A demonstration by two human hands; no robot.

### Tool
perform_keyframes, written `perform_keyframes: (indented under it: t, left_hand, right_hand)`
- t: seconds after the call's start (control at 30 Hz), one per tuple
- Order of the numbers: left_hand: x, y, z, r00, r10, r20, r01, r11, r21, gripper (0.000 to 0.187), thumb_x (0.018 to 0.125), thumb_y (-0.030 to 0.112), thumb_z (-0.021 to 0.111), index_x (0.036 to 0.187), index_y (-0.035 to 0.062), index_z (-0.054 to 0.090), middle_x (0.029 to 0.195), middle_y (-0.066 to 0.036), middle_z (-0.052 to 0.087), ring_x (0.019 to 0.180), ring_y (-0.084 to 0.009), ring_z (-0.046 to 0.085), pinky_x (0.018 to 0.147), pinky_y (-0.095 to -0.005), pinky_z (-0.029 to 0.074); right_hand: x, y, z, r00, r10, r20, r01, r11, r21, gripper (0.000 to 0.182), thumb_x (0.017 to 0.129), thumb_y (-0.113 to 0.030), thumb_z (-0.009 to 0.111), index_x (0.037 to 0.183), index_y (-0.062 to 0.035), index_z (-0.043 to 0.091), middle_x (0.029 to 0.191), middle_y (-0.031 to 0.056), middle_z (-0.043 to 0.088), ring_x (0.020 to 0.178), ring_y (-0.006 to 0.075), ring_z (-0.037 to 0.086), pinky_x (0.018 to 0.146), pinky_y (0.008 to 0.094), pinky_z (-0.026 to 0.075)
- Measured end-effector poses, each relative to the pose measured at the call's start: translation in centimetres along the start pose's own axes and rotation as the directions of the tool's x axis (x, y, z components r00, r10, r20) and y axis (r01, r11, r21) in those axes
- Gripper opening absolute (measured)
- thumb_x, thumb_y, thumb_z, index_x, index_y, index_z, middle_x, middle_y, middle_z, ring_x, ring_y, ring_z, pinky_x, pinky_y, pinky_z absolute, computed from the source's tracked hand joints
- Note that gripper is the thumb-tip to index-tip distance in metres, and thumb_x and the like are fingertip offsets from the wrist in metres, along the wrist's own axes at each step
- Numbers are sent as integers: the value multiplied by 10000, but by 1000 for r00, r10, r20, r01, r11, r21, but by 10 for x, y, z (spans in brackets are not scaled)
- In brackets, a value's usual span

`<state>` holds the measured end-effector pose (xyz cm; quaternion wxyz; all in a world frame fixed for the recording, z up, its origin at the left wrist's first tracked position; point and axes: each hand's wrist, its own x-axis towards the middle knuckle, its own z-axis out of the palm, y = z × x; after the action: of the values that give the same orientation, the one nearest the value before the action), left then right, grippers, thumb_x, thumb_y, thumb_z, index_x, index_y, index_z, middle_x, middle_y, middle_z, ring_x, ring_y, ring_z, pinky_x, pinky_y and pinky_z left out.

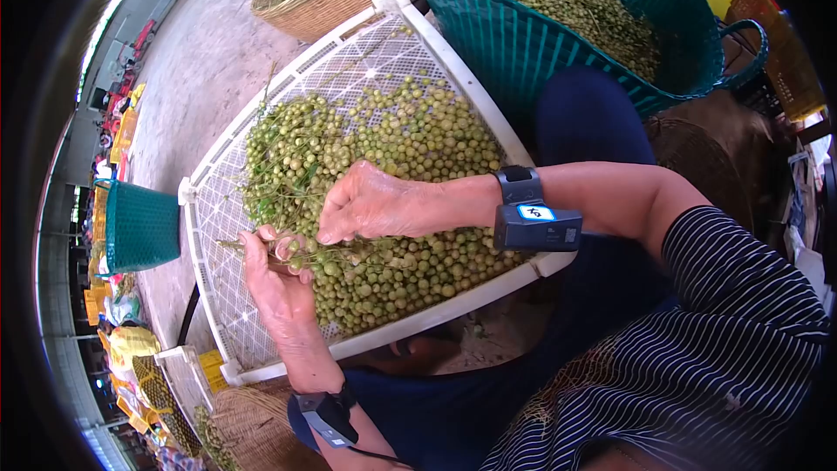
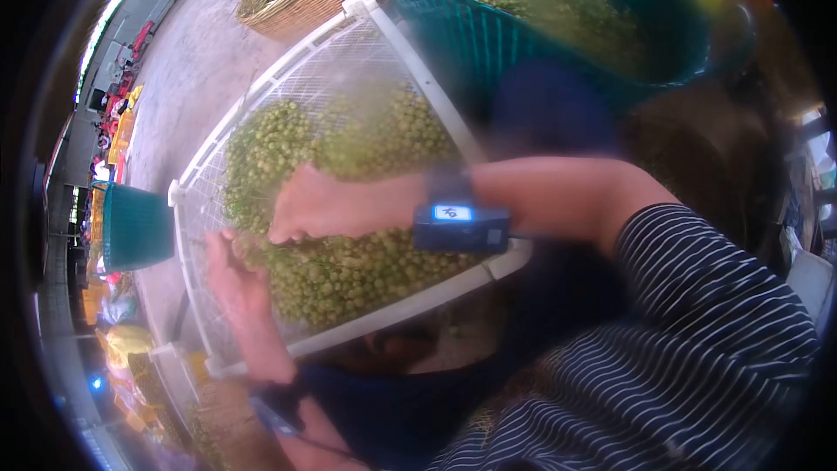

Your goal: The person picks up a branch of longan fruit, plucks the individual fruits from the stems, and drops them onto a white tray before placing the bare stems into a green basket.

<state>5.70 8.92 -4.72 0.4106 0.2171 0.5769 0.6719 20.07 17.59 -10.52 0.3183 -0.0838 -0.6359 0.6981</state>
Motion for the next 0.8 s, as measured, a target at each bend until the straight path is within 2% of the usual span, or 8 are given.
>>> perform_keyframes:
  t: [0.07,0.13,0.2,0.27,0.37,0.47,0.63,0.8]
  left_hand:
    - [-1,-1,1,1000,-4,-2,5,999,39,333,914,448,424,837,128,477,629,16,484,560,-88,495,367,-205,279]
    - [-1,-3,5,1000,-13,-17,14,999,45,329,911,448,434,842,129,480,624,15,479,541,-85,479,372,-206,281]
    - [1,-5,2,999,-20,-33,22,998,52,326,907,448,443,847,129,483,619,15,474,523,-83,463,377,-207,283]
    - [8,-6,-7,995,-79,55,79,997,15,322,900,450,460,856,132,489,623,16,467,489,-78,424,390,-207,284]
    - [9,-4,-13,990,-143,-13,143,990,1,316,894,448,473,859,135,488,640,13,467,473,-74,400,400,-203,289]
    - [9,-5,-16,990,-142,-21,142,990,-4,312,889,446,486,870,134,490,661,7,475,472,-73,399,401,-201,294]
    - [9,-5,-15,990,-138,20,139,990,-24,316,881,440,504,904,125,498,681,-7,493,483,-77,411,405,-202,307]
    - [7,-5,-11,993,-120,22,120,993,-4,340,874,442,516,924,106,502,706,-32,519,488,-85,421,410,-203,322]
  right_hand:
    - [-1,0,2,1000,-17,16,19,995,-96,143,710,-123,673,713,14,633,543,-3,522,451,45,416,394,213,291]
    - [-2,-2,4,983,180,-32,-181,981,-69,130,715,-111,672,662,-2,626,532,-8,512,451,42,413,394,215,291]
    - [-2,-6,4,982,185,-48,-188,980,-70,123,717,-105,669,665,-3,625,536,-10,513,454,38,413,394,214,290]
    - [-2,-12,1,979,191,-63,-196,978,-73,116,719,-98,665,668,-3,624,540,-12,514,457,34,412,394,212,288]
    - [-2,-15,-5,950,306,-64,-300,950,87,109,719,-94,661,691,5,624,548,-12,517,457,32,409,394,211,287]
    - [-3,-15,-7,996,90,9,-90,994,-59,107,731,-89,648,720,14,623,553,-10,518,472,30,420,408,207,302]
    - [-2,-14,4,996,-81,-27,71,965,-252,133,752,-96,629,742,35,608,569,19,559,536,48,489,452,230,364]
    - [-4,-14,8,995,-99,-23,87,946,-312,138,735,-80,641,748,50,595,579,60,582,535,62,505,466,248,390]
